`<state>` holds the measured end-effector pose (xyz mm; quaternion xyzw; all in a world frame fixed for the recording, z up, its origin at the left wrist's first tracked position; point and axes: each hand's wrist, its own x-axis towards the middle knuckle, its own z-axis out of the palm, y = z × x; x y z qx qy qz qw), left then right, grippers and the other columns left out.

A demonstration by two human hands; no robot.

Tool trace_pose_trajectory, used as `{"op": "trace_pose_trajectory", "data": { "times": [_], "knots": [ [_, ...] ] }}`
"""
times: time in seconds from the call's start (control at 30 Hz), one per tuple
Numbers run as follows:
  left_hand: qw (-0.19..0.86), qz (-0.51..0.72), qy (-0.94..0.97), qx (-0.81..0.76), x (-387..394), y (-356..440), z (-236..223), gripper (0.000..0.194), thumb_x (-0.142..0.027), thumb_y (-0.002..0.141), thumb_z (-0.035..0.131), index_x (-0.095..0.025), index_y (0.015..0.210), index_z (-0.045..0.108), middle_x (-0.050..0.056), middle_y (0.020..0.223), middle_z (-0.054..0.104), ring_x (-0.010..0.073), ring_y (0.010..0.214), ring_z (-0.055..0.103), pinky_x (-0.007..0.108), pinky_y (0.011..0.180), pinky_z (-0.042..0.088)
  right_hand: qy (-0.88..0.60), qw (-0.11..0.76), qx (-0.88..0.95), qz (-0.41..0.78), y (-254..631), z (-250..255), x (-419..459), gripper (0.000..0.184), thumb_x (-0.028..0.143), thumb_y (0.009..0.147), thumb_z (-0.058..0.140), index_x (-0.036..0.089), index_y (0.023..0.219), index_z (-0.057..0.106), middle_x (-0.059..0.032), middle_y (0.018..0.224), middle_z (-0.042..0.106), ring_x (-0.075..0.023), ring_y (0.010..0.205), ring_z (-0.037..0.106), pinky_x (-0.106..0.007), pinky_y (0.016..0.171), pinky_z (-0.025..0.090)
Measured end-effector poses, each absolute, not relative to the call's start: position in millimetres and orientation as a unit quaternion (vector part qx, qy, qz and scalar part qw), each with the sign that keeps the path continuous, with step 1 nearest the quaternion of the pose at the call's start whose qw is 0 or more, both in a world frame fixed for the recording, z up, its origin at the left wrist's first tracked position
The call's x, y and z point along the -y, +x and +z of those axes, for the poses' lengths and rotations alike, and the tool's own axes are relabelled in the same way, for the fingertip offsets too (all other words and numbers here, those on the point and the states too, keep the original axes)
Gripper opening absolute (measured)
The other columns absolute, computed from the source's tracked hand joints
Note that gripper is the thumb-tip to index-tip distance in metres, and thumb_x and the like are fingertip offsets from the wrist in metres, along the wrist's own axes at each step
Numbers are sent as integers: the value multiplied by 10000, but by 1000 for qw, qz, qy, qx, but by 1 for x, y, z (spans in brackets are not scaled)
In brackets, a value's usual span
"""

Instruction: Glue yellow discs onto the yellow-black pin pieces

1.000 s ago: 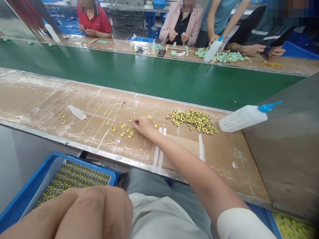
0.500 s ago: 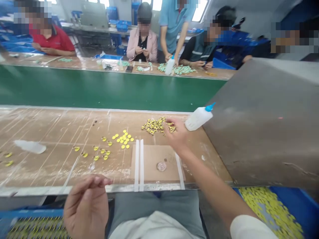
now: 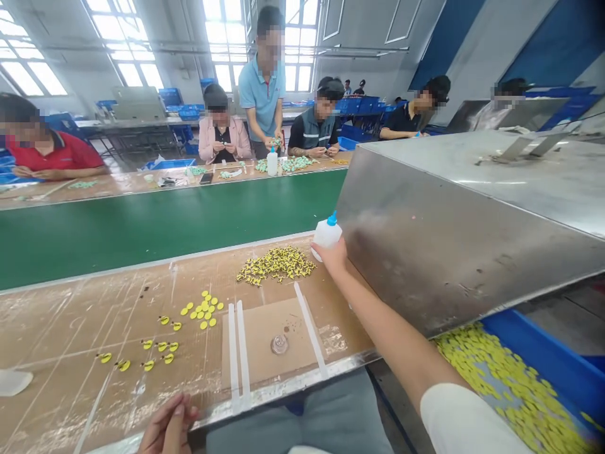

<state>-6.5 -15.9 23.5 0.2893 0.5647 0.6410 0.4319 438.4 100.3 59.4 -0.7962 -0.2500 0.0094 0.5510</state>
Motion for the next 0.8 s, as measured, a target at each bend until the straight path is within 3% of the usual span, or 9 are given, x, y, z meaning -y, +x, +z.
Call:
{"op": "trace_pose_trajectory", "data": {
  "times": [0.1, 0.23, 0.3, 0.4, 0.47, 0.53, 0.63, 0.8],
  "knots": [
    [438, 637, 307, -556, 19, 1, 25, 270, -344, 649, 840, -165, 818, 729, -18, 768, 745, 133, 624, 685, 226, 587, 589, -801, 546, 243, 36, 437, 69, -99, 690, 441, 567, 853, 130, 1147, 645, -209, 1134, 708, -356, 1038, 666, -455, 903, 527],
    [442, 614, 341, -558, 29, 15, 35, 321, -411, 691, 835, -173, 886, 744, -6, 816, 755, 134, 664, 689, 229, 666, 593, -779, 548, 294, 80, 436, 90, -73, 714, 469, 572, 844, 65, 1133, 665, -234, 1090, 718, -359, 994, 675, -482, 880, 532],
    [455, 586, 398, -539, 31, 27, 48, 325, -420, 727, 816, -189, 946, 752, 18, 891, 764, 159, 770, 716, 238, 755, 591, -751, 545, 350, 126, 432, 104, -51, 730, 447, 533, 876, 73, 1129, 679, -205, 1055, 735, -339, 957, 689, -462, 856, 551],
    [470, 522, 555, -445, 27, 57, 77, 363, -369, 800, 765, -221, 1129, 727, 86, 1127, 735, 229, 1021, 703, 327, 932, 554, -697, 514, 448, 223, 417, 123, -12, 629, 374, 432, 938, 115, 969, 739, -126, 927, 763, -305, 875, 707, -398, 790, 579],
    [474, 458, 658, -364, 22, 83, 100, 550, -321, 806, 763, -263, 1333, 616, 116, 1325, 646, 269, 1189, 627, 391, 1005, 512, -652, 484, 505, 294, 401, 133, 14, 547, 334, 424, 948, 130, 891, 750, -85, 839, 761, -280, 793, 710, -361, 717, 585],
    [488, 398, 711, -313, 18, 110, 120, 735, -324, 787, 785, -286, 1456, 482, 131, 1459, 537, 295, 1297, 539, 420, 1023, 489, -566, 441, 573, 396, 383, 140, 36, 502, 299, 504, 927, 134, 941, 744, -69, 872, 757, -256, 791, 702, -332, 702, 575],
    [543, 333, 716, -286, 17, 143, 140, 791, -347, 723, 837, -257, 1431, 496, 134, 1433, 553, 302, 1255, 560, 416, 985, 501, -477, 392, 625, 478, 363, 144, 56, 477, 233, 590, 875, 155, 1039, 735, -36, 952, 743, -233, 860, 687, -306, 771, 555],
    [546, 307, 681, -379, 30, 167, 144, 577, -294, 628, 879, -232, 1165, 678, 67, 1119, 725, 254, 984, 669, 378, 867, 534, -470, 340, 620, 528, 371, 137, 64, 504, 164, 522, 885, 140, 1005, 741, -17, 902, 739, -223, 828, 687, -297, 775, 558]
  ]
}}
